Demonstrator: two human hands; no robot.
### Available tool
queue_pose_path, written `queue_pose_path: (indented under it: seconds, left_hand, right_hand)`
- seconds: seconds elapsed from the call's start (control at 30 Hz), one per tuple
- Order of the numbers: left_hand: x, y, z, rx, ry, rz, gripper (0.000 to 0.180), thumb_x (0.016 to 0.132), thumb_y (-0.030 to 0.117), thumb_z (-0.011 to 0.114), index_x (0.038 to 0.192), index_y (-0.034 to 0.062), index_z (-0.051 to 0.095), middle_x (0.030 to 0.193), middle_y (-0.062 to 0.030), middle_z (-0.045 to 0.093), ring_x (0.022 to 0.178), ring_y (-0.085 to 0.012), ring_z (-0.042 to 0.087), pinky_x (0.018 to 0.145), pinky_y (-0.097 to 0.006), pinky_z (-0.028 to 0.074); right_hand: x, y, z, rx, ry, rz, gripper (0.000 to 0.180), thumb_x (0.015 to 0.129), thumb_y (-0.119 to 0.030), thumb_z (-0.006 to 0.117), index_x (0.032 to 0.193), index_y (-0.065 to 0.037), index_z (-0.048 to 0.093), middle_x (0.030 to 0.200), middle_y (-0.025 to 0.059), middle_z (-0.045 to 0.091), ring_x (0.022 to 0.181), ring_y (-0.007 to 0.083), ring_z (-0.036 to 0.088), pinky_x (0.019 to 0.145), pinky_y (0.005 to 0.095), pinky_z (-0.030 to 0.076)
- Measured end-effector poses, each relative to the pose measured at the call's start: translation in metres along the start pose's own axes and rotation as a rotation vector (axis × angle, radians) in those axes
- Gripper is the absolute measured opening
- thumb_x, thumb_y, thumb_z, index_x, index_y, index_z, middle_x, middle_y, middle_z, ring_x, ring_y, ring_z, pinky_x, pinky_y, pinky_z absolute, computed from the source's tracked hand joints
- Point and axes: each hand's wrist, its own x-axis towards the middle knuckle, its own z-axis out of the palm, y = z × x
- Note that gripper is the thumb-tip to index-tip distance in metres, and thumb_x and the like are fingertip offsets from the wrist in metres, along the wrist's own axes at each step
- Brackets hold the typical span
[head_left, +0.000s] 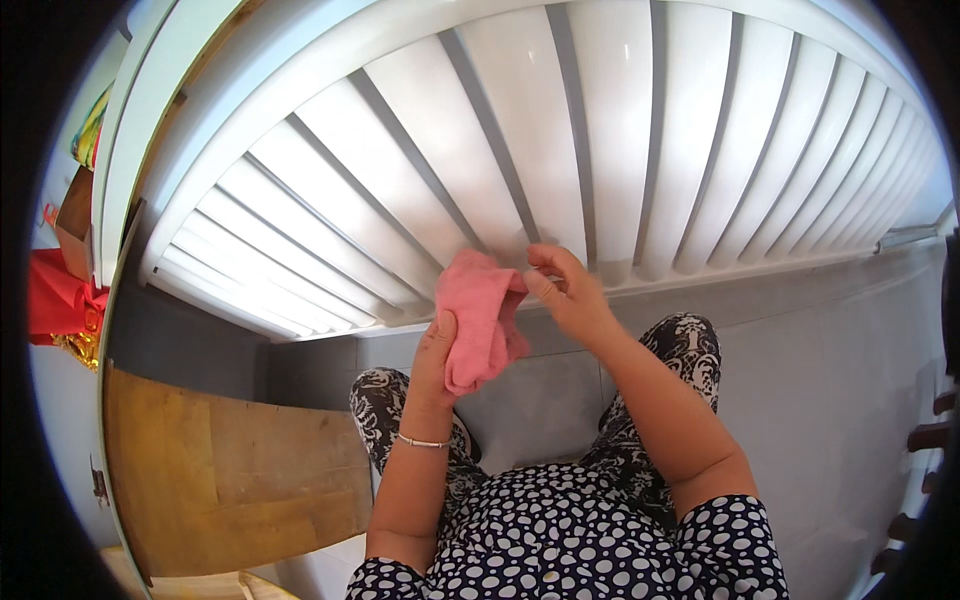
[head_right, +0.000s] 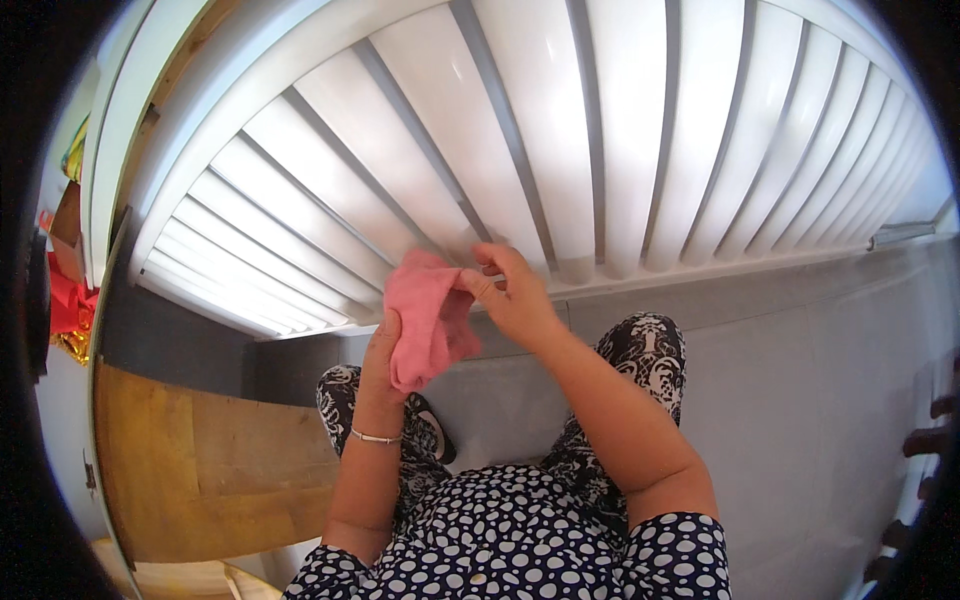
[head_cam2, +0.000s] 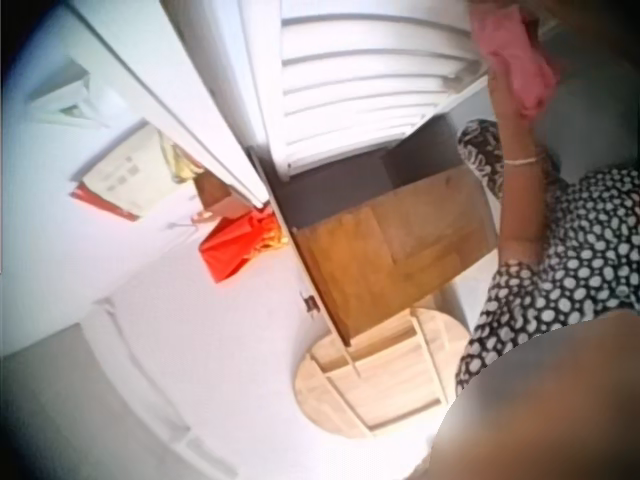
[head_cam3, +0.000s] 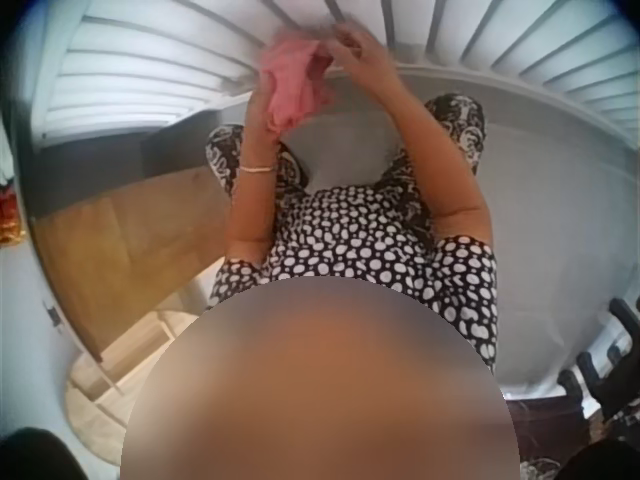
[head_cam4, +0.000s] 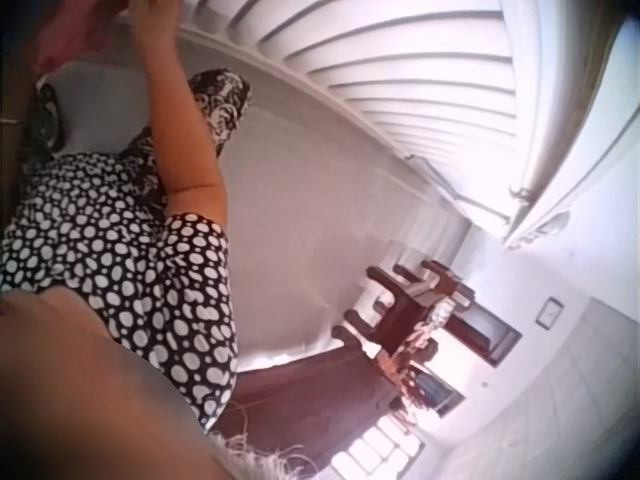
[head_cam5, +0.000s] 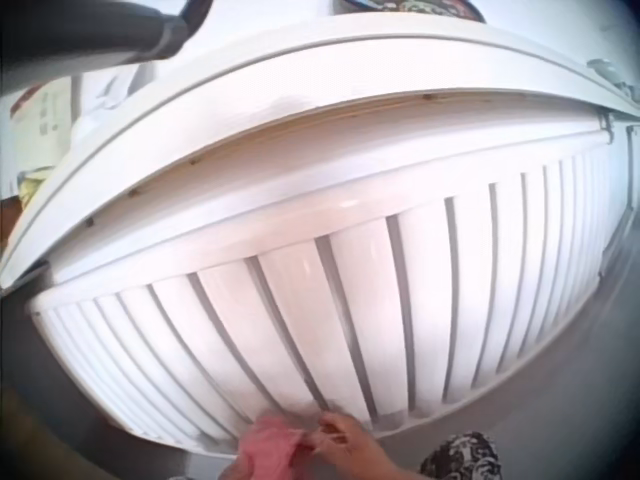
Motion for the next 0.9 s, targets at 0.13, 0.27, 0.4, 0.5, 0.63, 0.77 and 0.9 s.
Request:
queue_pose_path:
  seconds: [0.13, 0.27, 0.4, 0.5, 0.63, 0.77, 0.9]
  left_hand:
    - [0.005, -0.009, -0.019, 0.595, 0.039, 0.041, 0.049, 0.092, 0.032, 0.055, 0.127, -0.0007, 0.046, 0.115, -0.0124, 0.059, 0.097, -0.0207, 0.061, 0.083, -0.033, 0.051]
    - [0.008, 0.004, -0.005, 0.246, 0.129, 0.012, 0.042, 0.093, 0.027, 0.055, 0.126, 0.0012, 0.048, 0.111, -0.0117, 0.061, 0.096, -0.0198, 0.061, 0.081, -0.031, 0.052]
    - [0.010, 0.018, 0.010, -0.241, 0.116, -0.038, 0.047, 0.094, 0.031, 0.051, 0.127, -0.0012, 0.045, 0.119, -0.0135, 0.057, 0.105, -0.0222, 0.058, 0.086, -0.033, 0.050]
    - [0.011, 0.009, 0.000, -0.200, 0.069, -0.042, 0.050, 0.095, 0.034, 0.049, 0.128, -0.0026, 0.043, 0.124, -0.0138, 0.054, 0.110, -0.0230, 0.055, 0.090, -0.033, 0.048]
    - [0.008, -0.003, 0.000, -0.175, 0.053, -0.064, 0.050, 0.094, 0.034, 0.050, 0.128, -0.0023, 0.044, 0.123, -0.0134, 0.054, 0.108, -0.0230, 0.056, 0.092, -0.033, 0.047]
    - [0.003, -0.015, -0.001, -0.077, 0.081, -0.060, 0.045, 0.094, 0.032, 0.051, 0.125, -0.0011, 0.048, 0.118, -0.0118, 0.058, 0.103, -0.0201, 0.059, 0.087, -0.032, 0.049]
    - [0.002, -0.029, -0.020, 0.017, 0.095, -0.050, 0.040, 0.094, 0.030, 0.052, 0.120, -0.0001, 0.051, 0.113, -0.0108, 0.061, 0.099, -0.0182, 0.061, 0.082, -0.031, 0.052]
  right_hand:
    - [-0.002, -0.002, 0.008, -0.282, -0.039, -0.256, 0.047, 0.083, -0.029, 0.067, 0.119, -0.003, 0.051, 0.109, 0.0139, 0.057, 0.099, 0.0232, 0.056, 0.080, 0.0320, 0.047]
    - [-0.005, -0.011, 0.011, -0.211, 0.044, -0.121, 0.035, 0.083, -0.025, 0.067, 0.106, -0.001, 0.056, 0.099, 0.0133, 0.060, 0.087, 0.0205, 0.057, 0.071, 0.0303, 0.046]
    - [0.001, -0.011, 0.001, -0.029, -0.084, 0.191, 0.022, 0.086, -0.020, 0.065, 0.094, -0.001, 0.060, 0.076, 0.0011, 0.058, 0.072, 0.0089, 0.053, 0.067, 0.0254, 0.044]
    - [-0.001, -0.013, 0.007, -0.104, -0.200, 0.195, 0.020, 0.085, -0.020, 0.065, 0.086, 0.000, 0.062, 0.071, 0.0064, 0.061, 0.068, 0.0105, 0.055, 0.063, 0.0297, 0.046]
    - [-0.006, -0.003, 0.021, 0.089, -0.304, 0.232, 0.022, 0.084, -0.019, 0.065, 0.097, -0.002, 0.063, 0.082, 0.0051, 0.064, 0.074, 0.0105, 0.056, 0.067, 0.0282, 0.047]
    - [-0.008, 0.002, 0.029, 0.251, -0.220, 0.276, 0.023, 0.083, -0.016, 0.065, 0.101, -0.002, 0.062, 0.089, 0.0048, 0.064, 0.081, 0.0115, 0.058, 0.074, 0.0279, 0.048]
    - [0.001, 0.014, 0.022, 0.270, -0.300, 0.358, 0.021, 0.081, -0.013, 0.066, 0.097, -0.001, 0.060, 0.094, 0.0071, 0.065, 0.090, 0.0145, 0.060, 0.082, 0.0305, 0.048]
